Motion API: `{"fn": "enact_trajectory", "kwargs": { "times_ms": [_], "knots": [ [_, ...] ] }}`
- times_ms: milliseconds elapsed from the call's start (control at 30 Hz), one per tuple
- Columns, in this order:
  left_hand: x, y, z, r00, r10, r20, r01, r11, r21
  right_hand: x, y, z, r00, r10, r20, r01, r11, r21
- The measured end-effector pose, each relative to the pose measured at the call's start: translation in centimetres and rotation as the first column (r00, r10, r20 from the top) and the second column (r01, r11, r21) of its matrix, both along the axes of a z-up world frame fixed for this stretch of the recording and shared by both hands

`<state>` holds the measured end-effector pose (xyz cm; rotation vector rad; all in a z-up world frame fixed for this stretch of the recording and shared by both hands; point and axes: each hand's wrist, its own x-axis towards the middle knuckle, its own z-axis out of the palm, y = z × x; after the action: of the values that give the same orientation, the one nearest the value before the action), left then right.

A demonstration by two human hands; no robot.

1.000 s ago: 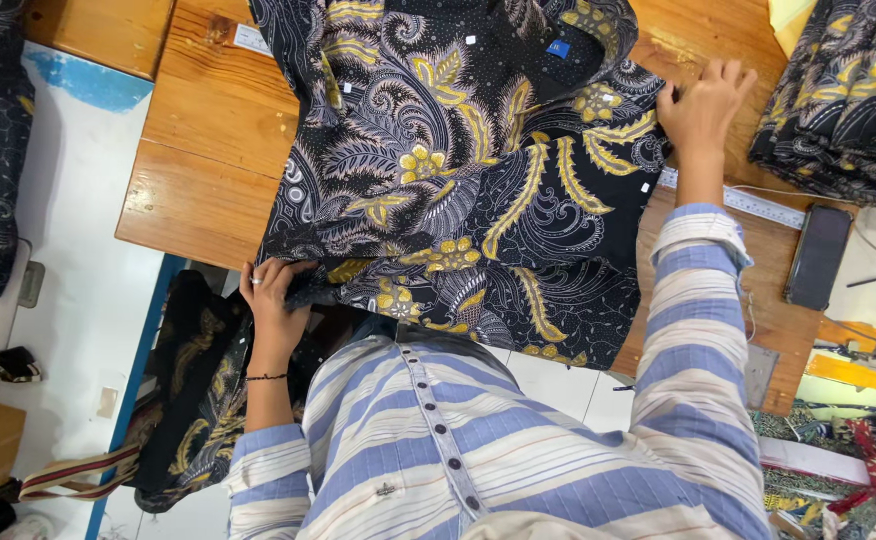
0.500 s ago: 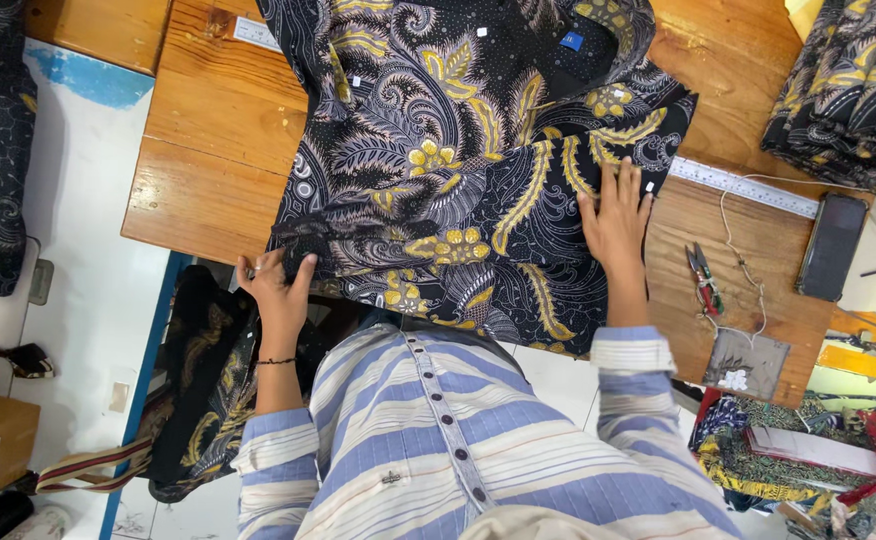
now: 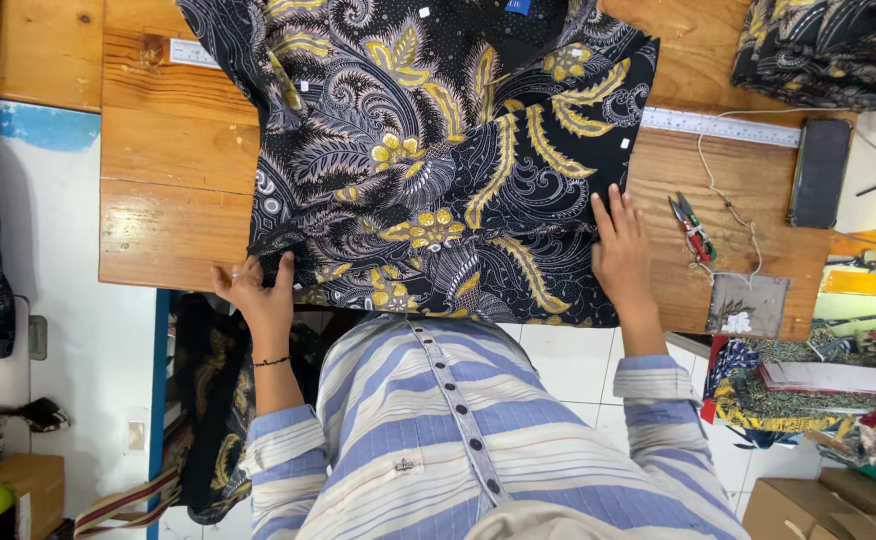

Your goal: The person lays a patterned shirt on a wooden table, smooths it out, and folds it in half lengthwise. They then fold the sleeves inward and fold the shirt into a compact rectangle, placing it on a stack of similar shirts.

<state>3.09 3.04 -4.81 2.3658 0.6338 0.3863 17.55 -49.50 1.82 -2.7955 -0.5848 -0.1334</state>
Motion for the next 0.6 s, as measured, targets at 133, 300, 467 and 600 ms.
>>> {"fn": "enact_trajectory", "kwargs": {
  "times_ms": [133, 300, 467, 600],
  "knots": [
    [-0.4, -0.1, -0.2, 0.997, -0.051, 0.063, 0.053, 0.998, -0.025, 0.5, -1.8, -2.2, 0.998, -0.064, -0.008, 0.064, 0.997, -0.032],
    [-0.9, 0.0, 0.2, 0.993, -0.07, 0.097, 0.075, 0.996, -0.044, 0.9, -1.7, -0.2, 0.969, -0.138, -0.204, 0.131, 0.99, -0.051],
    [-1.2, -0.1, 0.1, 0.981, -0.11, 0.157, 0.115, 0.993, -0.022, 2.1, 5.5, -1.4, 0.962, -0.191, -0.195, 0.204, 0.978, 0.05],
    [-0.8, 0.5, 0.4, 0.984, -0.089, 0.155, 0.098, 0.994, -0.046, 3.5, 9.2, -5.0, 0.965, -0.214, -0.152, 0.217, 0.976, 0.003]
  ]
}}
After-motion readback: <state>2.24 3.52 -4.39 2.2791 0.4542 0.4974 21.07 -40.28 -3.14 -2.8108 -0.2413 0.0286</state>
